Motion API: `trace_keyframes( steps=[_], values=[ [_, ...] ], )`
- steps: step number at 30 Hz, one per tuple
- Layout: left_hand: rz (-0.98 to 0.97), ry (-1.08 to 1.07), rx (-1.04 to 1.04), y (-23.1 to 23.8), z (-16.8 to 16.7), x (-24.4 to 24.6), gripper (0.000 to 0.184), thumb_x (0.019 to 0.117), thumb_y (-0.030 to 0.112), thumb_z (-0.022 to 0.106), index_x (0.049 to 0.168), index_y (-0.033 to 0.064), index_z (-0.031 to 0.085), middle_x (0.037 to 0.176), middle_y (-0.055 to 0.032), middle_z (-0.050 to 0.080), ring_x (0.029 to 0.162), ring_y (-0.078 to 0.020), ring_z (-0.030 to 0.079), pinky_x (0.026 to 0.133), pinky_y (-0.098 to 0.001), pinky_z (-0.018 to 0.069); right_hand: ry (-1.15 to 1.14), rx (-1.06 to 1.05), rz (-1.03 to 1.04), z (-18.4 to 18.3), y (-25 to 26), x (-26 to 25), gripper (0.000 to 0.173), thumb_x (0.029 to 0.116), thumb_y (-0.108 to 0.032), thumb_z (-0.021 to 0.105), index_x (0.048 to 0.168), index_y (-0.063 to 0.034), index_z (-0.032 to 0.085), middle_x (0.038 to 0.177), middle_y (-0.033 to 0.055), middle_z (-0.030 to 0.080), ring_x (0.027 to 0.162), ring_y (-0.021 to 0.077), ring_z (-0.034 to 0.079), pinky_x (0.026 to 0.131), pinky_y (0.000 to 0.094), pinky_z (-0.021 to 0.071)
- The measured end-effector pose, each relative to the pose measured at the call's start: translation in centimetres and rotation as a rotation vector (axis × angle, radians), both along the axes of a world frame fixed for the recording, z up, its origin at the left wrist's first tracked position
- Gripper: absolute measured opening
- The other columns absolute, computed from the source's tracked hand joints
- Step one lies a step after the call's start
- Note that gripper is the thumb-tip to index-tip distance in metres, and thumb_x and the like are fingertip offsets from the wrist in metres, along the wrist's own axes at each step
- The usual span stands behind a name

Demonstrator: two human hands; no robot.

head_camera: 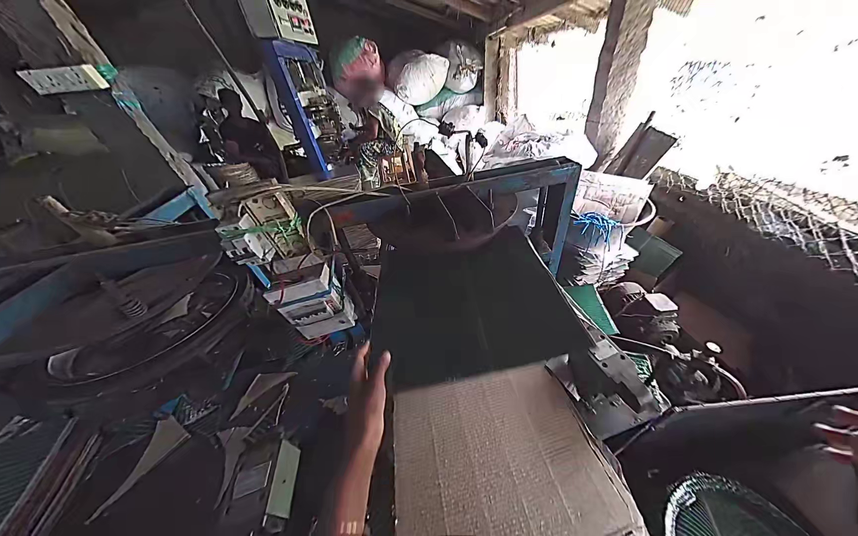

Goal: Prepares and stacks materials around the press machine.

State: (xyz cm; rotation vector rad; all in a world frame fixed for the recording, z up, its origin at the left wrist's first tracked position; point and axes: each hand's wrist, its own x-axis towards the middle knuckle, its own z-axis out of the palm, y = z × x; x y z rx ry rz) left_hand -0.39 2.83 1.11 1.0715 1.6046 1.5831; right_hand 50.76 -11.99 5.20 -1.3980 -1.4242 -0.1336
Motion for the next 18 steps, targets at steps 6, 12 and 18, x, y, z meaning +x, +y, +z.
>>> trace_keyframes(
  steps=[6,12,18],
  values=[
    [0.083,0.191,-0.085,17.5,3.5,-2.5,0.053,0.1022,0.023,0.061,0.148,0.0013,0.048,0.147,-0.0276,0.050,0.126,-0.0402,0.057,0.098,-0.0571,0.0500,0.083,-0.098,-0.027,-4.2,-0.9,-1.5,0.038,0.1009,-0.012,0.056,0.131,0.0109,0.055,0.126,0.0282,0.063,0.103,0.0254,0.070,0.083,0.0362,0.0601],
    [0.051,0.307,-0.120,20.4,4.8,-2.5,0.052,0.1015,0.021,0.063,0.146,-0.0015,0.050,0.146,-0.0269,0.051,0.134,-0.0377,0.051,0.109,-0.0528,0.0423,0.054,-0.167,-0.051,-5.9,0.3,-4.3,0.031,0.0988,-0.006,0.055,0.124,0.0115,0.063,0.119,0.0321,0.064,0.093,0.0294,0.071,0.079,0.0379,0.0606],
    [0.069,0.263,-0.110,18.9,4.4,-3.7,0.050,0.1007,0.021,0.065,0.144,0.0002,0.053,0.141,-0.0259,0.055,0.125,-0.0370,0.057,0.099,-0.0540,0.0481,0.043,-0.151,-0.111,-7.7,5.2,-4.6,0.035,0.0970,-0.014,0.056,0.125,0.0053,0.066,0.122,0.0286,0.064,0.094,0.0334,0.070,0.075,0.0452,0.0601]
  ],
)
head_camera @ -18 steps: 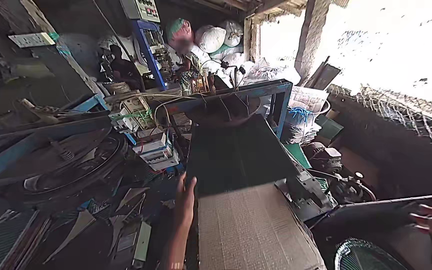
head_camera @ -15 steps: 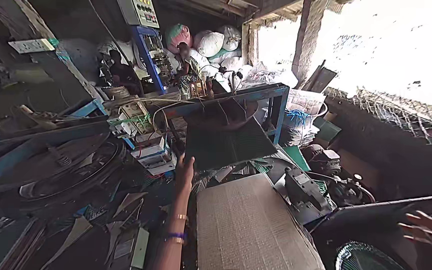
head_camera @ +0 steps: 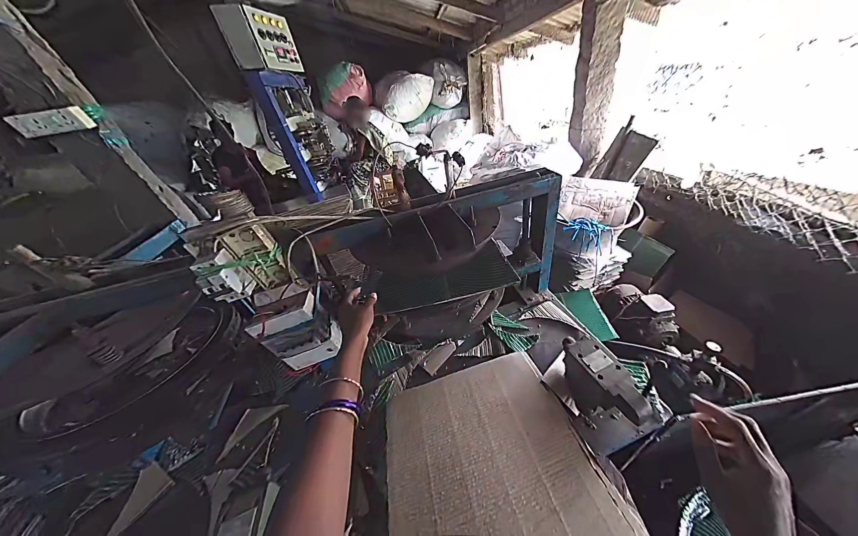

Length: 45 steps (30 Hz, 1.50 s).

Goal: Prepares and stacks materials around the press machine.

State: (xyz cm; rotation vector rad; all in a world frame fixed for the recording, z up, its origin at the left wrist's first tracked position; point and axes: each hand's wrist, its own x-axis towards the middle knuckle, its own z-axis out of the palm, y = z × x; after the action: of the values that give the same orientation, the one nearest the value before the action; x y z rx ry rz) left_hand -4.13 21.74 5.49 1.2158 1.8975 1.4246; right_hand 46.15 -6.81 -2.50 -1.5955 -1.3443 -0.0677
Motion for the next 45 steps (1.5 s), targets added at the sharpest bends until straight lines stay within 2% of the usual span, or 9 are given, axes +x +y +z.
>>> trace_keyframes(
  steps=[6,8,11,12,14,16,19,40,45],
  values=[
    [0.003,0.004,-0.020,0.2,0.5,0.4,0.053,0.1021,0.030,0.063,0.146,0.0026,0.052,0.141,-0.0264,0.055,0.120,-0.0370,0.060,0.097,-0.0540,0.0496,-0.089,-0.001,-0.058,0.3,8.6,0.7,0.036,0.0985,-0.023,0.059,0.126,-0.0013,0.067,0.124,0.0257,0.063,0.113,0.0433,0.063,0.087,0.0592,0.0543],
    [0.050,-0.102,0.008,-1.2,0.4,1.0,0.059,0.1069,0.046,0.049,0.150,0.0046,0.045,0.129,-0.0269,0.057,0.095,-0.0331,0.062,0.078,-0.0498,0.0527,-0.110,-0.072,-0.076,0.3,11.8,0.6,0.032,0.1006,-0.019,0.057,0.125,-0.0007,0.068,0.122,0.0271,0.065,0.115,0.0471,0.062,0.090,0.0641,0.0506],
    [0.081,-0.217,0.052,-6.1,-2.1,2.9,0.065,0.1096,0.052,0.031,0.155,0.0060,0.033,0.123,-0.0223,0.057,0.084,-0.0274,0.057,0.070,-0.0450,0.0493,-0.267,-0.137,-0.161,-0.1,16.5,-0.4,0.025,0.0999,-0.004,0.053,0.118,0.0037,0.069,0.111,0.0290,0.070,0.103,0.0488,0.069,0.081,0.0647,0.0537],
    [0.027,-0.128,0.100,-8.1,-4.8,4.1,0.058,0.1108,0.043,0.034,0.150,-0.0004,0.037,0.115,-0.0199,0.059,0.081,-0.0230,0.059,0.069,-0.0404,0.0512,-0.319,-0.181,-0.152,-0.5,17.9,-0.5,0.025,0.0993,-0.004,0.054,0.117,0.0024,0.070,0.111,0.0276,0.070,0.103,0.0469,0.069,0.081,0.0634,0.0549],
    [-0.226,0.154,0.087,-12.7,-10.3,6.9,0.049,0.1074,0.029,0.043,0.139,-0.0089,0.049,0.122,-0.0221,0.063,0.106,-0.0266,0.065,0.094,-0.0431,0.0540,-0.344,-0.249,-0.128,-0.7,19.3,-1.2,0.025,0.0978,-0.002,0.054,0.116,0.0026,0.071,0.112,0.0270,0.071,0.105,0.0465,0.069,0.084,0.0628,0.0536],
    [-0.386,0.504,-0.046,-15.9,-15.3,9.3,0.049,0.1033,0.039,0.051,0.135,0.0024,0.062,0.132,-0.0174,0.063,0.124,-0.0331,0.059,0.107,-0.0525,0.0461,-0.350,-0.260,-0.124,-0.7,19.4,-1.0,0.023,0.0974,-0.001,0.054,0.112,0.0024,0.071,0.111,0.0252,0.071,0.104,0.0457,0.069,0.081,0.0630,0.0542],
    [-0.373,0.789,-0.022,-17.6,-19.2,10.8,0.046,0.0986,0.046,0.053,0.129,0.0163,0.070,0.133,-0.0134,0.062,0.121,-0.0390,0.057,0.094,-0.0588,0.0469,-0.347,-0.280,-0.116,-0.8,19.1,-1.1,0.022,0.0976,0.000,0.053,0.110,0.0024,0.071,0.111,0.0250,0.072,0.102,0.0457,0.070,0.080,0.0636,0.0540],
    [-0.360,0.628,-0.048,-17.4,-18.7,10.5,0.034,0.0987,0.035,0.057,0.124,0.0186,0.072,0.132,-0.0081,0.064,0.125,-0.0332,0.056,0.100,-0.0555,0.0455,-0.273,-0.363,-0.073,-0.7,19.2,-0.7,0.029,0.0992,-0.003,0.051,0.121,-0.0047,0.070,0.116,0.0226,0.071,0.104,0.0455,0.069,0.082,0.0669,0.0516],
    [-0.375,0.537,-0.063,-17.4,-18.6,10.2,0.035,0.0974,0.036,0.059,0.122,0.0169,0.074,0.133,-0.0085,0.064,0.127,-0.0347,0.054,0.103,-0.0574,0.0428,0.039,-0.085,-0.014,-0.8,16.1,0.4,0.029,0.1016,-0.001,0.048,0.120,0.0021,0.070,0.106,0.0231,0.074,0.100,0.0407,0.071,0.090,0.0643,0.0518]
  ],
)
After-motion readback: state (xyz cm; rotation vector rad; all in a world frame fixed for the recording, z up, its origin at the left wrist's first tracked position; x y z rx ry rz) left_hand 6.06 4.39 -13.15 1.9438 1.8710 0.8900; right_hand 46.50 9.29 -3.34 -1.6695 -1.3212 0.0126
